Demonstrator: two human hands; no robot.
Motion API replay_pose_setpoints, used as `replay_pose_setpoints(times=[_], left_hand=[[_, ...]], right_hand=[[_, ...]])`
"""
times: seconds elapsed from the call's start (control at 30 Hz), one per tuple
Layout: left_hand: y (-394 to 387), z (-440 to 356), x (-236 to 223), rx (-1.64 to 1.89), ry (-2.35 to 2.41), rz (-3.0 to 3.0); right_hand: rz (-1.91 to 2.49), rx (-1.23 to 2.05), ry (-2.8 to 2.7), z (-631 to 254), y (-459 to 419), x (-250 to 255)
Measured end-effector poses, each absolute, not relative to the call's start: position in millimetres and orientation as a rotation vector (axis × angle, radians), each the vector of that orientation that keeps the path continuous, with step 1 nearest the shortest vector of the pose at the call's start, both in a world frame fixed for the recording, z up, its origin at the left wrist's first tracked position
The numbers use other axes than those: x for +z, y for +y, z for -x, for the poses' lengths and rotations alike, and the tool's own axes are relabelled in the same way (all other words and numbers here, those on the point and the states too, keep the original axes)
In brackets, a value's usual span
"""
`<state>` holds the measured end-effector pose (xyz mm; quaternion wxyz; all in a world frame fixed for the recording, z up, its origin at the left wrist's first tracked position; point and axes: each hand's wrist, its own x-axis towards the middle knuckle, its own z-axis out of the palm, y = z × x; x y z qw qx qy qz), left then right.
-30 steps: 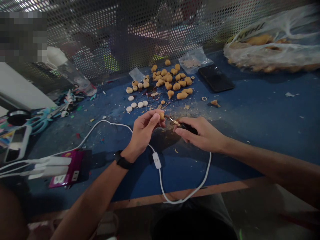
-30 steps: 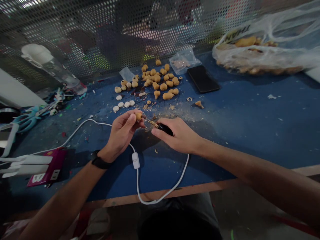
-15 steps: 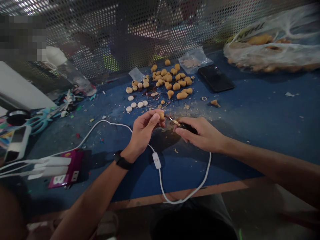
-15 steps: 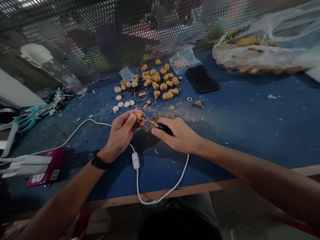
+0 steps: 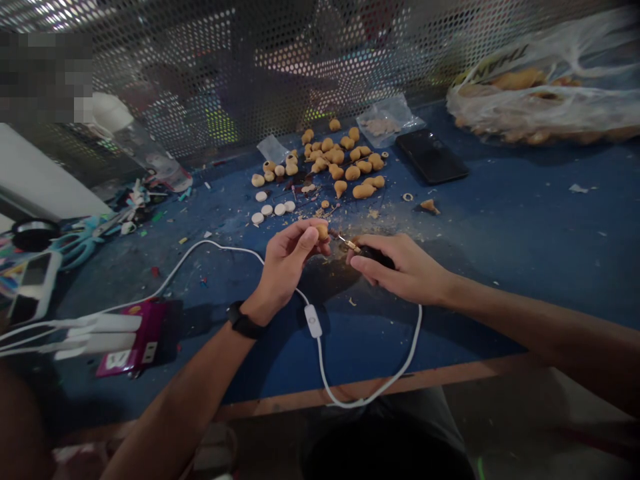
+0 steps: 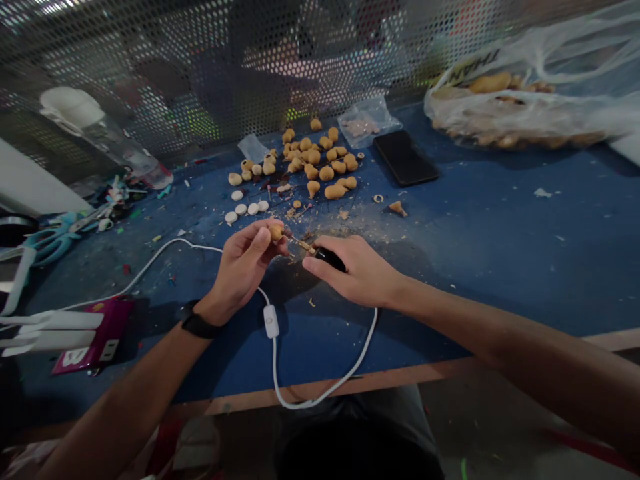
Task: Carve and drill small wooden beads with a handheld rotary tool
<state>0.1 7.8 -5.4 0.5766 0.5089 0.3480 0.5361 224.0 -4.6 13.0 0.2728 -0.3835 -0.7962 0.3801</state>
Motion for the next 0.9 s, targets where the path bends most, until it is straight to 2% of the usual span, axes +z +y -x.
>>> replay_pose_setpoints(times=[0.9], left_hand=[[7.0, -0.7, -3.6, 1.258, 0.78, -1.16]], right_hand=[[1.022, 1.014, -2.15, -225.3, -4.7, 13.0]])
